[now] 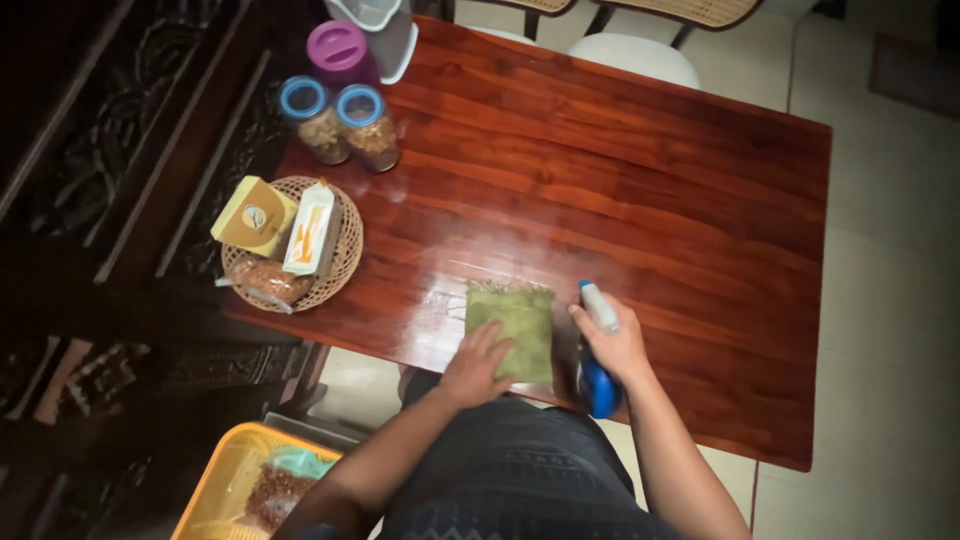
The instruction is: Spraying a wooden dining table with cleaner and wiping it down with a cloth.
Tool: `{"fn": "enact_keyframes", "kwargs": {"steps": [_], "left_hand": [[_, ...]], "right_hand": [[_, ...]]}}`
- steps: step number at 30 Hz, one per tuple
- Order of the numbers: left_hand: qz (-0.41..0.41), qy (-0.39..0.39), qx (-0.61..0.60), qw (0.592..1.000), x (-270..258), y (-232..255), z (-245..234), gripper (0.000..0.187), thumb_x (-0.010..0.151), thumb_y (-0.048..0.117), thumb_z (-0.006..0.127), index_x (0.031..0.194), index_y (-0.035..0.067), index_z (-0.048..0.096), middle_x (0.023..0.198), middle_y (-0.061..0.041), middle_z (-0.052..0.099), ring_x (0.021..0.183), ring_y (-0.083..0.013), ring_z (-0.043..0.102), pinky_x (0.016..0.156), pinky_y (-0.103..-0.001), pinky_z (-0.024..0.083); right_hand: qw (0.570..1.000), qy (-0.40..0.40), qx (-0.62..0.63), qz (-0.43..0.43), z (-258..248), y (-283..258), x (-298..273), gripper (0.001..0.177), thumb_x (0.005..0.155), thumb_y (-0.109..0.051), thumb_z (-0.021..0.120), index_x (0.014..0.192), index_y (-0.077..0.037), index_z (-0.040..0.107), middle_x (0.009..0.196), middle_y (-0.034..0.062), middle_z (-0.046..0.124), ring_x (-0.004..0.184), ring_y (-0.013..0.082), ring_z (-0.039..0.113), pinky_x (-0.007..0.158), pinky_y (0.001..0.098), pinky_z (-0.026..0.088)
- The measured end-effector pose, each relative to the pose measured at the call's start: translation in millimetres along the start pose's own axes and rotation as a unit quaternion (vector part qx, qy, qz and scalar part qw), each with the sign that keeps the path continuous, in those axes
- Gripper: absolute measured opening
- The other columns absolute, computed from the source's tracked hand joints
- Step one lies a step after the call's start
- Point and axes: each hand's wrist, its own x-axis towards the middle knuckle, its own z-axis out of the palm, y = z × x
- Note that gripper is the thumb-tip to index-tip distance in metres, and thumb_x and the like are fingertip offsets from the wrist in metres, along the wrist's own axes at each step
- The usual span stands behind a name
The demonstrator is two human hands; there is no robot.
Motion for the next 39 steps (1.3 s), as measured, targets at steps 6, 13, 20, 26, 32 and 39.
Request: {"fn": "enact_keyframes", "kwargs": {"steps": [6, 13, 20, 26, 32, 39], "left_hand": [[0.000, -0.150, 0.127, 0.980, 9, 2, 9, 0.086, 0.090, 0.060, 0.062, 0.161, 0.025, 0.027, 0.169, -0.016, 0.017, 0.156, -0.0379, 0.010, 0.124, -0.055, 0.008], [0.026, -0.118, 0.181, 0.976, -21, -33, 50, 0.072, 0.096, 0.050, 0.056, 0.158, 0.021, 0.035, 0.165, -0.018, 0.026, 0.153, -0.0432, 0.016, 0.123, -0.058, 0.012], [-0.018, -0.140, 0.291, 0.946, -28, -21, 2, 0.064, 0.094, 0.035, 0.066, 0.148, 0.008, 0.044, 0.165, -0.019, 0.030, 0.158, -0.0468, 0.013, 0.128, -0.060, 0.011], [0.066, -0.206, 0.122, 0.969, 1, 19, -26, 0.108, 0.075, 0.048, 0.077, 0.159, 0.009, 0.022, 0.168, -0.018, 0.014, 0.156, -0.0378, 0.006, 0.125, -0.055, 0.006], [0.061, -0.210, 0.187, 0.958, -22, -12, -6, 0.095, 0.084, 0.036, 0.073, 0.163, 0.021, 0.023, 0.171, -0.008, 0.016, 0.158, -0.0300, 0.006, 0.124, -0.055, 0.004], [-0.040, -0.213, 0.120, 0.969, -45, -28, -34, 0.092, 0.086, 0.038, 0.073, 0.160, 0.025, 0.021, 0.169, -0.002, 0.015, 0.157, -0.0280, 0.004, 0.124, -0.056, 0.001]], "right_hand": [[0.973, 0.029, -0.189, -0.127, -10, 40, 5, 0.024, 0.092, -0.027, 0.078, 0.096, -0.004, 0.072, 0.073, 0.0082, 0.067, 0.066, 0.0173, 0.065, 0.065, 0.0337, 0.053], [0.994, -0.018, -0.082, -0.072, -9, 10, -11, 0.024, 0.086, -0.025, 0.075, 0.102, -0.007, 0.072, 0.077, 0.0040, 0.073, 0.068, 0.0139, 0.068, 0.064, 0.0319, 0.055], [0.995, -0.016, -0.082, -0.046, -19, 23, -14, 0.023, 0.089, -0.024, 0.075, 0.101, -0.005, 0.072, 0.072, 0.0078, 0.069, 0.064, 0.0159, 0.065, 0.061, 0.0325, 0.054], [0.989, 0.023, -0.129, -0.065, -24, 43, -4, 0.022, 0.088, -0.024, 0.076, 0.102, -0.007, 0.073, 0.075, 0.0083, 0.070, 0.067, 0.0160, 0.067, 0.064, 0.0328, 0.055], [0.993, 0.038, -0.110, -0.013, -50, 53, -2, 0.025, 0.089, -0.024, 0.077, 0.108, -0.009, 0.072, 0.079, 0.0070, 0.071, 0.067, 0.0188, 0.065, 0.063, 0.0369, 0.053], [0.955, 0.268, -0.109, -0.060, -132, 140, 46, 0.022, 0.094, -0.021, 0.080, 0.100, -0.003, 0.070, 0.078, 0.0032, 0.068, 0.066, 0.0120, 0.060, 0.059, 0.0315, 0.051]]}}
